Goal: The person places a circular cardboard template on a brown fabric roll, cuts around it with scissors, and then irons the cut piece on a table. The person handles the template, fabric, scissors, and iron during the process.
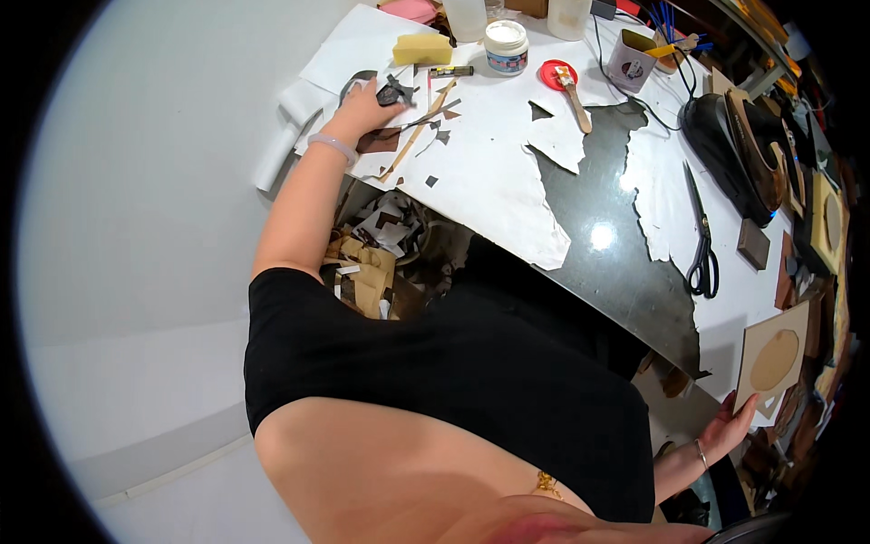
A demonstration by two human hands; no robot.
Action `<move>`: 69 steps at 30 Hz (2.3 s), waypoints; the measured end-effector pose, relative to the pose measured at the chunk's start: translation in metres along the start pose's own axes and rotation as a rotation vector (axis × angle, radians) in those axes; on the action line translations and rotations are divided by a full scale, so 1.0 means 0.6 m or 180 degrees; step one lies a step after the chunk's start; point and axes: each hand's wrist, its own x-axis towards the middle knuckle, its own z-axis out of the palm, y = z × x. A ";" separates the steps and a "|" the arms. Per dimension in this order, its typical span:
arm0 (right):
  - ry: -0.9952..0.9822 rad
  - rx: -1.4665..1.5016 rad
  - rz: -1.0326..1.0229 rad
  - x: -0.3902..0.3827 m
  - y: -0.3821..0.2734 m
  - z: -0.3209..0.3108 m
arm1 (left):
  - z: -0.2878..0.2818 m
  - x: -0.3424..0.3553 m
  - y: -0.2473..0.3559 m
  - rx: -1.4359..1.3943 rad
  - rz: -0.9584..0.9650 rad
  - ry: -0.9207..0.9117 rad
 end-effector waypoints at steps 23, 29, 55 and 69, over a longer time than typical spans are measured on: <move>0.0202 0.0097 0.0160 -0.001 0.021 0.017 | -0.109 -0.044 -0.003 0.0274 0.0096 0.0228; -0.0028 0.0115 0.0207 0.014 0.021 0.055 | -0.074 -0.079 -0.036 0.1238 0.0764 0.0446; 0.0016 0.0132 0.0269 0.000 0.027 0.073 | -0.021 0.004 0.014 0.0915 0.0128 0.1015; 0.0091 0.0100 0.0328 -0.015 0.030 0.080 | -0.025 0.099 -0.001 -0.0188 0.0150 -0.0043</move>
